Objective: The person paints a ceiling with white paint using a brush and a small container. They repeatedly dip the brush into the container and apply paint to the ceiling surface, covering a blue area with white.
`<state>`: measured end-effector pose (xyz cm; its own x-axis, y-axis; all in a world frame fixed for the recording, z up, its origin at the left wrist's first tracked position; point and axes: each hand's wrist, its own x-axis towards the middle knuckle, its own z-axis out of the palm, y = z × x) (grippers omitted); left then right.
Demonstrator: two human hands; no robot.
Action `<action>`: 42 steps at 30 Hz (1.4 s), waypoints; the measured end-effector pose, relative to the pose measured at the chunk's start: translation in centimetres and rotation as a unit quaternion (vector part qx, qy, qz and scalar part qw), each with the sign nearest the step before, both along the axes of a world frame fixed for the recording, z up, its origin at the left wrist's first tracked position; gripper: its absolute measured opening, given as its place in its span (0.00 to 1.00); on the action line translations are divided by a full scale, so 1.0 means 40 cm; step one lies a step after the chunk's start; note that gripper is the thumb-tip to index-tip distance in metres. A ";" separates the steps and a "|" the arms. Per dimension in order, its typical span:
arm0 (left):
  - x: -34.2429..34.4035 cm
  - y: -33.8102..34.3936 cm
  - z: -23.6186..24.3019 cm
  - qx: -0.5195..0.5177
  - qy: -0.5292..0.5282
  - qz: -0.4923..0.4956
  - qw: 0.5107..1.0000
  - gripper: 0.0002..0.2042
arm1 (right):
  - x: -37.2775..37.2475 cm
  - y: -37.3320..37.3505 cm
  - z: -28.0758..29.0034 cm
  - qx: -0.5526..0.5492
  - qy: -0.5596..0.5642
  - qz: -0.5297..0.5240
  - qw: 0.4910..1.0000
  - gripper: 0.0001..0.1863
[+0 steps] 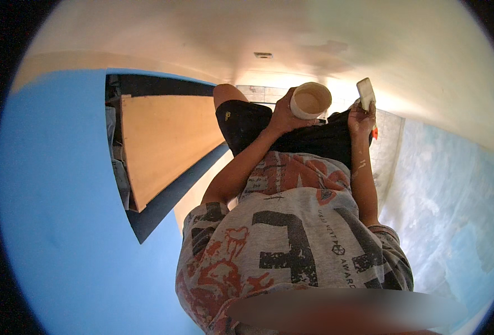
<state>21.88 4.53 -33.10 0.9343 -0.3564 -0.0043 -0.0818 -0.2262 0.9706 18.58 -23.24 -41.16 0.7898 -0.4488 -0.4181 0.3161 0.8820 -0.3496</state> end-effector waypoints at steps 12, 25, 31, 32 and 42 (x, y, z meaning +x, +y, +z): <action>-0.015 0.016 -0.069 0.099 -0.084 0.000 0.992 0.45 | 0.022 0.070 0.089 -0.006 0.121 -0.039 0.992 0.15; -0.084 0.087 -0.050 0.095 -0.027 0.033 0.995 0.48 | -0.020 0.138 0.095 0.052 0.092 -0.011 0.994 0.18; -0.081 0.078 -0.032 0.094 -0.034 0.013 0.995 0.43 | -0.033 0.142 0.153 0.002 0.078 0.022 0.997 0.13; -0.083 0.071 -0.019 0.082 -0.036 0.026 0.996 0.41 | -0.032 0.141 0.186 -0.013 0.085 0.035 0.996 0.12; -0.097 0.036 0.008 0.138 -0.113 0.037 0.983 0.42 | -0.048 0.162 0.289 -0.088 -0.002 0.076 0.993 0.14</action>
<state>18.00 5.97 -32.79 0.9458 -0.3017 0.1201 -0.2622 -0.4912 0.8306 16.68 -16.77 -29.58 0.8556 -0.3893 -0.3411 0.1847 0.8452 -0.5014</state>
